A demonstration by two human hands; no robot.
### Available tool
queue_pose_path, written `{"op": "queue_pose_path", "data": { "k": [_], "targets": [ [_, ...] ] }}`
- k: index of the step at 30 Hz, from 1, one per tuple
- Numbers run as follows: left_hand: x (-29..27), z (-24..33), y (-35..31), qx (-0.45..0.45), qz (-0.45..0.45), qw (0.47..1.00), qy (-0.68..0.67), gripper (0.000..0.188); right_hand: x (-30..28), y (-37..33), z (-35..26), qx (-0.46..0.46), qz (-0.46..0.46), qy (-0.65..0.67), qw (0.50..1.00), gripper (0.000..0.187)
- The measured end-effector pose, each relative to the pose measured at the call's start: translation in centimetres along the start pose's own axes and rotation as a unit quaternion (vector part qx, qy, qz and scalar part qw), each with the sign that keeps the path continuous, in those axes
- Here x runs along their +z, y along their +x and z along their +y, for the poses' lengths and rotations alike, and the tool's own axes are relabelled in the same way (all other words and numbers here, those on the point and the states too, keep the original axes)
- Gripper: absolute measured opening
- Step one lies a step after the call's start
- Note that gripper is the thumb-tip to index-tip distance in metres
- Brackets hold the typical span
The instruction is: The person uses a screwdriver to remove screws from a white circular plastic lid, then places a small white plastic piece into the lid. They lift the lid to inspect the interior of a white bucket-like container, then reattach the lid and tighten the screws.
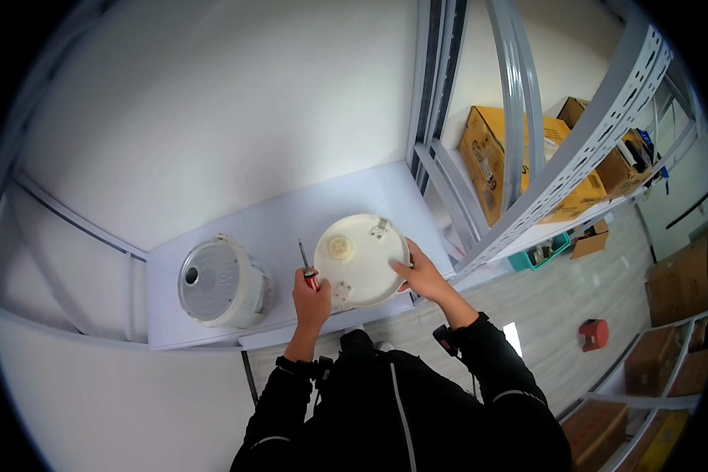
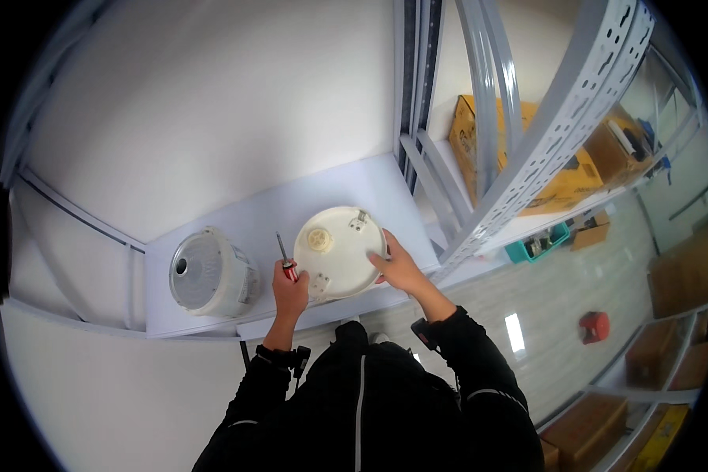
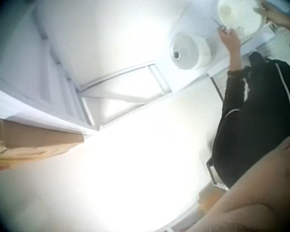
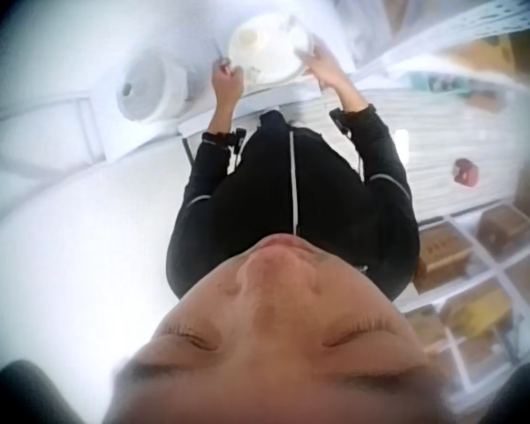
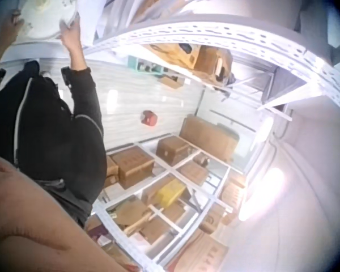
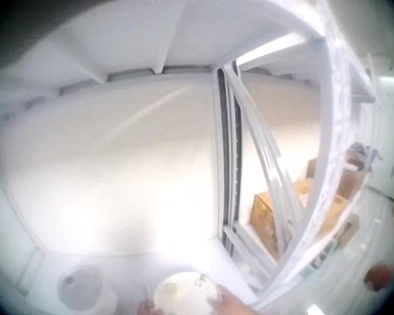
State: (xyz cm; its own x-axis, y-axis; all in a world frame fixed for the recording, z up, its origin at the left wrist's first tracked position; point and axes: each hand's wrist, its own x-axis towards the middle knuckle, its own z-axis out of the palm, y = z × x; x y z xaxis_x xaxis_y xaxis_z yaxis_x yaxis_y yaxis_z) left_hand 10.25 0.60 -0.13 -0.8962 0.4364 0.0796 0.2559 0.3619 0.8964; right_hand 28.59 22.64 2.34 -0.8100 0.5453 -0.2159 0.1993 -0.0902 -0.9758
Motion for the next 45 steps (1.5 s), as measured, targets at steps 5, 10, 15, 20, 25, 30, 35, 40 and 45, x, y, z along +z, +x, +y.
{"op": "queue_pose_path", "data": {
  "k": [5,10,15,20,25,30,35,40,45],
  "targets": [
    [1.7,-1.6,1.4,-0.041,-0.072,0.995,0.052,0.035,-1.0,2.8,3.0,-0.085,0.058,-0.148,0.984,0.061],
    [3.6,-2.1,2.2,-0.017,-0.084,0.994,0.063,0.04,-2.5,5.4,5.4,-0.079,0.1,-0.211,0.969,0.062],
    [3.7,-2.4,2.5,-0.018,-0.098,0.989,0.113,0.045,-1.7,6.0,5.3,-0.059,0.117,-0.209,0.969,0.058],
    [3.9,-2.2,2.9,-0.009,-0.108,0.987,0.118,0.053,-2.0,7.4,6.6,-0.072,0.125,-0.256,0.956,0.06],
    [2.9,-0.7,2.3,0.058,-0.066,0.985,0.146,0.053,0.1,5.0,1.7,-0.021,0.203,-0.372,0.905,0.062],
    [2.1,4.2,2.2,0.134,-0.121,0.978,0.108,0.047,0.7,2.6,-1.5,-0.161,0.083,-0.337,0.924,0.056],
    [2.6,7.6,1.3,0.184,-0.235,0.952,0.073,0.044,2.6,0.8,-4.6,-0.144,-0.08,-0.325,0.931,0.038],
    [3.6,7.7,0.4,0.143,-0.286,0.946,0.048,0.048,1.8,0.7,-3.0,-0.143,-0.093,-0.175,0.97,0.032],
    [3.3,7.2,1.0,0.068,-0.245,0.956,0.148,0.043,1.6,0.7,-3.1,-0.179,-0.055,-0.283,0.941,0.035]
  ]
}}
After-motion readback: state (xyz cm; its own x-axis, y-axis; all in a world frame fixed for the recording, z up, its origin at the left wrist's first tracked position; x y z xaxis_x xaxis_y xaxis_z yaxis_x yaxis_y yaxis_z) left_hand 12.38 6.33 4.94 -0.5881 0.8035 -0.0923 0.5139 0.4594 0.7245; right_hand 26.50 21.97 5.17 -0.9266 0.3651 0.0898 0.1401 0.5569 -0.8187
